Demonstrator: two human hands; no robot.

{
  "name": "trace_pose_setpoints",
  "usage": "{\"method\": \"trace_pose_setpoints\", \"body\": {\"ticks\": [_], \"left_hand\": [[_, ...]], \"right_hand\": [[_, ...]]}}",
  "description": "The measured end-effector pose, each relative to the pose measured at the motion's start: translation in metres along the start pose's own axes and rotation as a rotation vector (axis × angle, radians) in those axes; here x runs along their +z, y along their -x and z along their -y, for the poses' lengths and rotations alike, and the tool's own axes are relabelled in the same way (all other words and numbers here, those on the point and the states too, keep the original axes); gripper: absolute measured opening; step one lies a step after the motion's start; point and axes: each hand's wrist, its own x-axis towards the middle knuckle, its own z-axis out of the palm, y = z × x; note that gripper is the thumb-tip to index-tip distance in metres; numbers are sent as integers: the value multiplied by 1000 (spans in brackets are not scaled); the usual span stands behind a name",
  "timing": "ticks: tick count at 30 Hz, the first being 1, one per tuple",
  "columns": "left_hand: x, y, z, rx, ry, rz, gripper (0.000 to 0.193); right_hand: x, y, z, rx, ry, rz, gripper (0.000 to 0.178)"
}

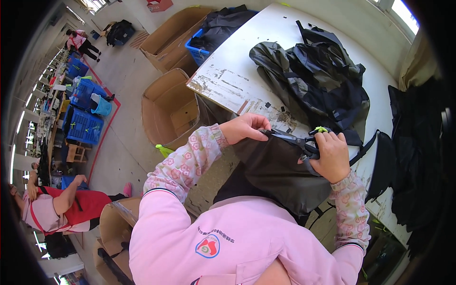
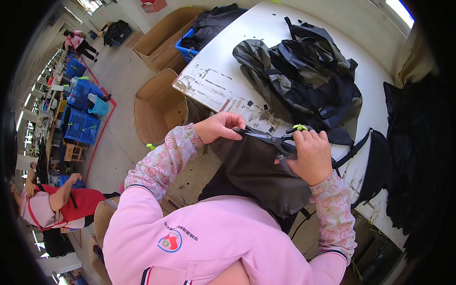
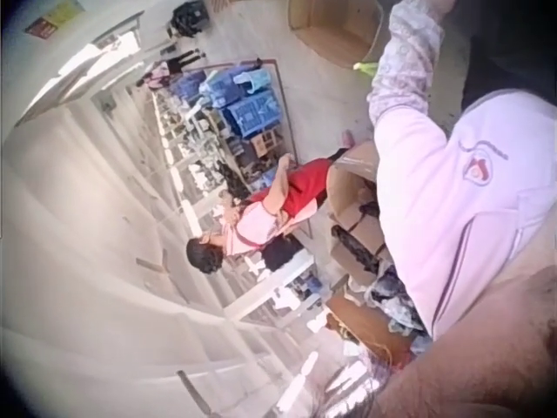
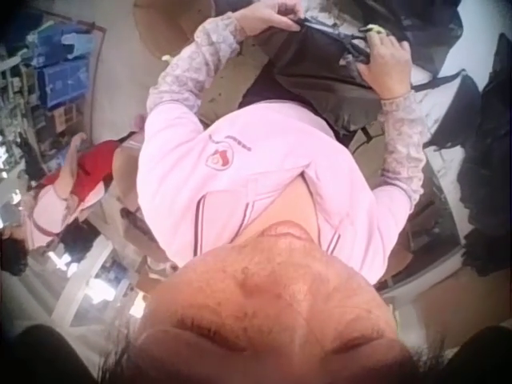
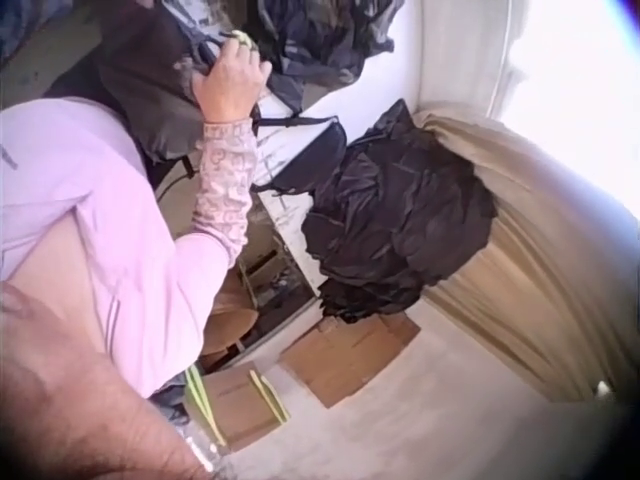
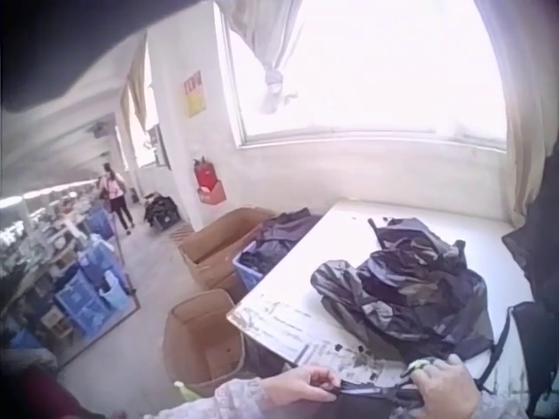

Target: The recorder uses scissors to trim excess fabric or threads from large dark garment pieces laid out on a table.

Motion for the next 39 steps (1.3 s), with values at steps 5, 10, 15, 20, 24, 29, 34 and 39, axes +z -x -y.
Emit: {"method": "trace_pose_setpoints", "body": {"ticks": [5,10,15,20,24,29,34,39], "left_hand": [[-1,-2,4,22,15,11,23],[1,-5,9,49,15,24,24],[3,-4,8,11,17,21,25],[3,-5,8,15,-15,21,24],[7,-5,4,9,-7,33,23],[7,-3,3,-8,8,41,23],[7,-4,2,-2,-33,39,23],[11,-3,-1,-9,-129,9,21]], "right_hand": [[2,-5,4,-10,7,16,60],[3,-5,4,-6,-16,9,60],[0,-3,4,-9,-4,15,60],[0,-1,2,6,-18,31,60],[-1,-1,4,-1,-28,32,59],[-3,-2,5,2,-14,58,53],[-1,3,0,9,33,69,43],[-4,4,-1,61,-49,60,40]]}}
